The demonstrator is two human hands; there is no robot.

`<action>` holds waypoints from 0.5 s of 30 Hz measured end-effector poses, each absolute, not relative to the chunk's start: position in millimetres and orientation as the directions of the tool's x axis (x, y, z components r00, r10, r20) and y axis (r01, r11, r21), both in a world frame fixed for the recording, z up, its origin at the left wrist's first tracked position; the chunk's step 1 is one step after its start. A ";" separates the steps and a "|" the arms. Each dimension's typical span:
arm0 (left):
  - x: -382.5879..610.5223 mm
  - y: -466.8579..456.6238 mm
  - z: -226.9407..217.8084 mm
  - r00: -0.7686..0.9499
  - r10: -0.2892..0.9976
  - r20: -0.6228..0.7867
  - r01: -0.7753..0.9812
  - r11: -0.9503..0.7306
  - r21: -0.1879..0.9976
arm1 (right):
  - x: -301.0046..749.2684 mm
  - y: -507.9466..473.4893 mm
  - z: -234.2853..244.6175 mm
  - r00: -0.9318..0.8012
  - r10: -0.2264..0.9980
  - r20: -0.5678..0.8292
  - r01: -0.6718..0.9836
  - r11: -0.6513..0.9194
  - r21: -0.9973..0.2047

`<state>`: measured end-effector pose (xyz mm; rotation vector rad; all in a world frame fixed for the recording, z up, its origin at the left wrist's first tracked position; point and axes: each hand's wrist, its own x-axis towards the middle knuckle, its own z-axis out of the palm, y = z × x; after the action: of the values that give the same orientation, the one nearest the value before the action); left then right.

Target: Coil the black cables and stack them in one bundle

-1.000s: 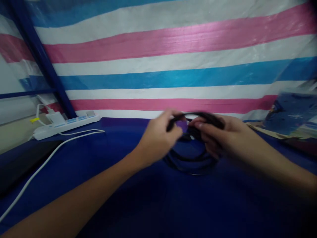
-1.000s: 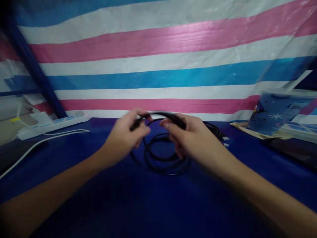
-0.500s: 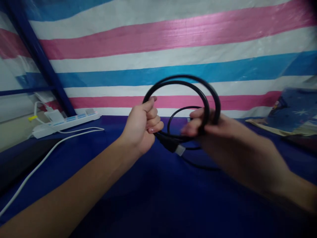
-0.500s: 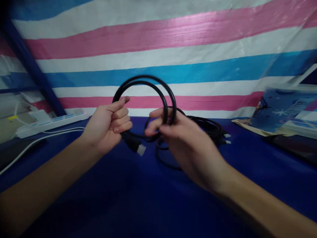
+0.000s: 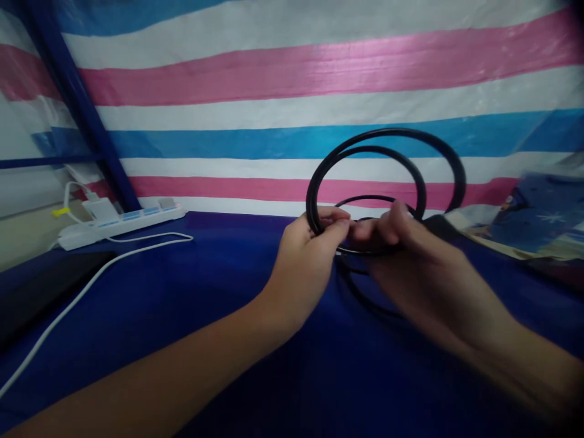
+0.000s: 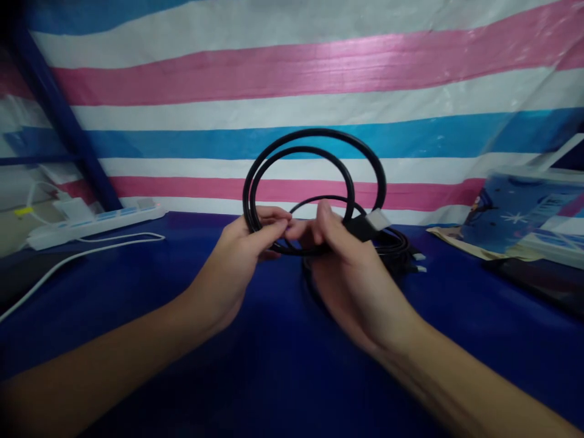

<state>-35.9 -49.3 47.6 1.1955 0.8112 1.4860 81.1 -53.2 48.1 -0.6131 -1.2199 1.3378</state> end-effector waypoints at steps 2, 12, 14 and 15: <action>-39.3 -46.0 45.1 0.007 0.980 0.200 -0.275 -0.190 0.942 | 84.8 -55.6 52.4 -0.217 0.936 0.277 -0.371 0.183 -0.910; -54.0 -33.5 47.5 0.220 0.964 0.146 -0.373 -0.055 0.926 | 92.5 -45.8 47.0 -0.115 0.977 0.179 -0.185 0.156 -0.970; -54.1 -37.4 53.1 0.264 0.955 0.134 -0.282 -0.057 0.958 | 97.4 -40.2 48.9 -0.104 0.973 0.205 -0.020 0.204 -0.979; -53.6 -39.4 54.7 0.283 0.951 0.122 -0.249 -0.050 0.967 | 100.3 -38.1 50.4 -0.149 0.971 0.188 0.087 0.202 -0.975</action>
<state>-53.6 -39.4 54.7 1.2195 0.7717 1.1520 100.3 -38.1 50.4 -1.0635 -1.4741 1.1110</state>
